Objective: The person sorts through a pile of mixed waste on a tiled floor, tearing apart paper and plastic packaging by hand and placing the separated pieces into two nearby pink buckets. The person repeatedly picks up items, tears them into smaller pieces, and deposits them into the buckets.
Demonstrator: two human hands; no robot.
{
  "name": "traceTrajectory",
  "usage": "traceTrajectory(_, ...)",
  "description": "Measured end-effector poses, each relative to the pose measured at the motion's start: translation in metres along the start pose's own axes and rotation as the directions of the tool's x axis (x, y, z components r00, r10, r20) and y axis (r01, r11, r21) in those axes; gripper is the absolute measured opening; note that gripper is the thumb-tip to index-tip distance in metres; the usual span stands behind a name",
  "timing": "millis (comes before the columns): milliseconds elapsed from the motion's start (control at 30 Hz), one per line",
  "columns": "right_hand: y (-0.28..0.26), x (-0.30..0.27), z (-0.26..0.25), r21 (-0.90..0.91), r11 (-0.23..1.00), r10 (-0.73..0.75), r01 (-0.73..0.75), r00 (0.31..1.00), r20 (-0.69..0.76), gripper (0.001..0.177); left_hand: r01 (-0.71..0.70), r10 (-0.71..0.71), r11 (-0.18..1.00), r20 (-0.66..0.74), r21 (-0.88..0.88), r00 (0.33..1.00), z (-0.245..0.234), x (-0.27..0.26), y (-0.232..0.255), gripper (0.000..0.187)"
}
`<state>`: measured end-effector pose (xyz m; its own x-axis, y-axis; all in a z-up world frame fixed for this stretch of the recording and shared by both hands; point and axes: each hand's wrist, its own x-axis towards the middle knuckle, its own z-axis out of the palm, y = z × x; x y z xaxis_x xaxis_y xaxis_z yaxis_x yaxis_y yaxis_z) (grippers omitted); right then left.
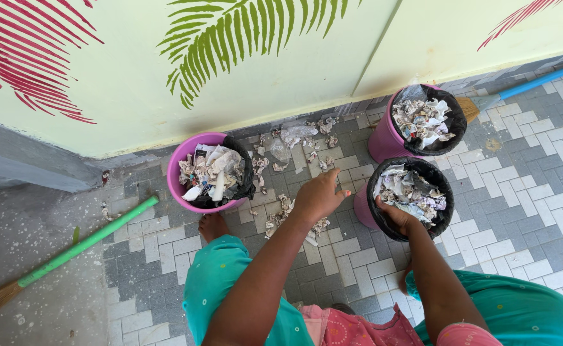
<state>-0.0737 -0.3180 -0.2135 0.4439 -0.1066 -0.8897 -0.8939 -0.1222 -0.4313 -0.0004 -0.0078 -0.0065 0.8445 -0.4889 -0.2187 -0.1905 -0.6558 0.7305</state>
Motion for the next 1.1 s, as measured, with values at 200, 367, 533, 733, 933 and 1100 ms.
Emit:
traceTrajectory(200,-0.009,0.005,0.014,-0.076,0.997,-0.016,0.012,0.998,-0.059,0.087,0.034,-0.034,0.999,0.029,-0.005,0.999,-0.002,-0.001,-0.001,0.071)
traceTrajectory(367,-0.016,0.000,0.010,-0.243,0.970,-0.031,-0.001,0.991,-0.129,0.083,0.035,-0.035,0.999,0.010,0.002,0.999,-0.017,-0.003,-0.001,0.072)
traceTrajectory(533,-0.009,-0.009,-0.006,-0.282,0.959,-0.053,0.011,0.989,-0.140,0.098,0.028,-0.028,0.999,-0.003,-0.032,1.000,-0.026,-0.009,-0.001,0.072)
traceTrajectory(733,-0.002,-0.022,-0.009,-0.459,0.879,-0.262,0.130,0.936,-0.236,0.108,0.005,-0.005,1.000,-0.022,-0.028,1.000,-0.029,-0.015,-0.001,0.071)
traceTrajectory(933,-0.017,-0.061,0.002,-0.507,0.851,-0.369,0.136,0.842,-0.393,0.088,0.005,-0.005,1.000,-0.018,-0.015,1.000,-0.029,-0.018,-0.003,0.069)
traceTrajectory(1100,-0.028,-0.091,0.032,-0.707,0.701,-0.514,0.088,0.750,-0.416,0.072,-0.011,0.010,1.000,-0.021,-0.025,1.000,-0.032,-0.018,-0.003,0.067)
